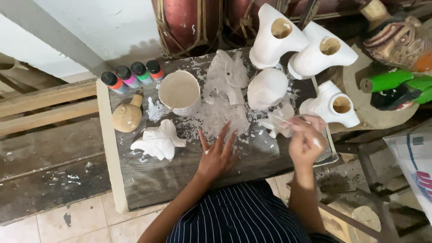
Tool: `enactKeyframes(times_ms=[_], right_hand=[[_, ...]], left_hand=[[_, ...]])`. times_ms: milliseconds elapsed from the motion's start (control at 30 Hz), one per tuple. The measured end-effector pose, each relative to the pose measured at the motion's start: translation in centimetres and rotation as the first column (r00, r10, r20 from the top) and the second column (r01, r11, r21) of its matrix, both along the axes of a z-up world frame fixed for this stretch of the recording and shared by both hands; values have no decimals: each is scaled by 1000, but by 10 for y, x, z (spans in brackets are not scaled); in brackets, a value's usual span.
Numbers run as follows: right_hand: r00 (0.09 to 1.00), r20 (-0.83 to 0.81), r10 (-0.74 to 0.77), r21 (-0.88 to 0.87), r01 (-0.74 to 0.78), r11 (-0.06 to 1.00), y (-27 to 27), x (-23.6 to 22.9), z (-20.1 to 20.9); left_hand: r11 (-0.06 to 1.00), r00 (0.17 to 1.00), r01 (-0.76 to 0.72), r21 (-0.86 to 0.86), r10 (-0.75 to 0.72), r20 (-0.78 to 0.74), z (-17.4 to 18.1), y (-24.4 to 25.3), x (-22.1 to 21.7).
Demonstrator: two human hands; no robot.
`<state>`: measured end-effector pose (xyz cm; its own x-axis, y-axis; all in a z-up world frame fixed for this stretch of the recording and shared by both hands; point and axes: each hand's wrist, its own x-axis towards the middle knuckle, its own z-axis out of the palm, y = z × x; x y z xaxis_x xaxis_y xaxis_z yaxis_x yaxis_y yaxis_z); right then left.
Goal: Applying a white coating to ceramic figurines using a small paintbrush on a workshop table.
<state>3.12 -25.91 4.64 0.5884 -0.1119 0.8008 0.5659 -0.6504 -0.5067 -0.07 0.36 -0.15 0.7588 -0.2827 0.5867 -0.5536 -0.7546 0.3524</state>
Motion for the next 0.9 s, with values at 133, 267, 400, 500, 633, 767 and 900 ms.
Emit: enactKeyframes(times_ms=[133, 267, 400, 500, 633, 767, 900], right_hand=[[992, 15, -128, -64, 129, 990, -3, -5, -4], [986, 122, -116, 7, 116, 993, 4, -4, 6], [992, 24, -127, -114, 128, 985, 31, -10, 40], [944, 184, -273, 64, 266, 962, 16, -18, 19], [993, 63, -96, 27, 95, 995, 12, -19, 5], [968, 101, -231, 4, 231, 973, 17, -21, 20], [970, 168, -175, 99, 160, 982, -10, -22, -12]], left_hand=[[1000, 1000, 3, 11, -3, 13, 2, -1, -1], [1000, 999, 12, 1, -11, -49, 7, 2, -3], [999, 999, 21, 49, -19, -32, 9, 3, -1], [999, 998, 30, 32, -28, -50, 13, 3, -4], [999, 999, 21, 28, -19, -49, 13, 1, -2], [999, 1000, 16, 52, -15, -19, 5, 0, -2], [997, 1000, 6, 79, -5, -8, 7, 1, -2]])
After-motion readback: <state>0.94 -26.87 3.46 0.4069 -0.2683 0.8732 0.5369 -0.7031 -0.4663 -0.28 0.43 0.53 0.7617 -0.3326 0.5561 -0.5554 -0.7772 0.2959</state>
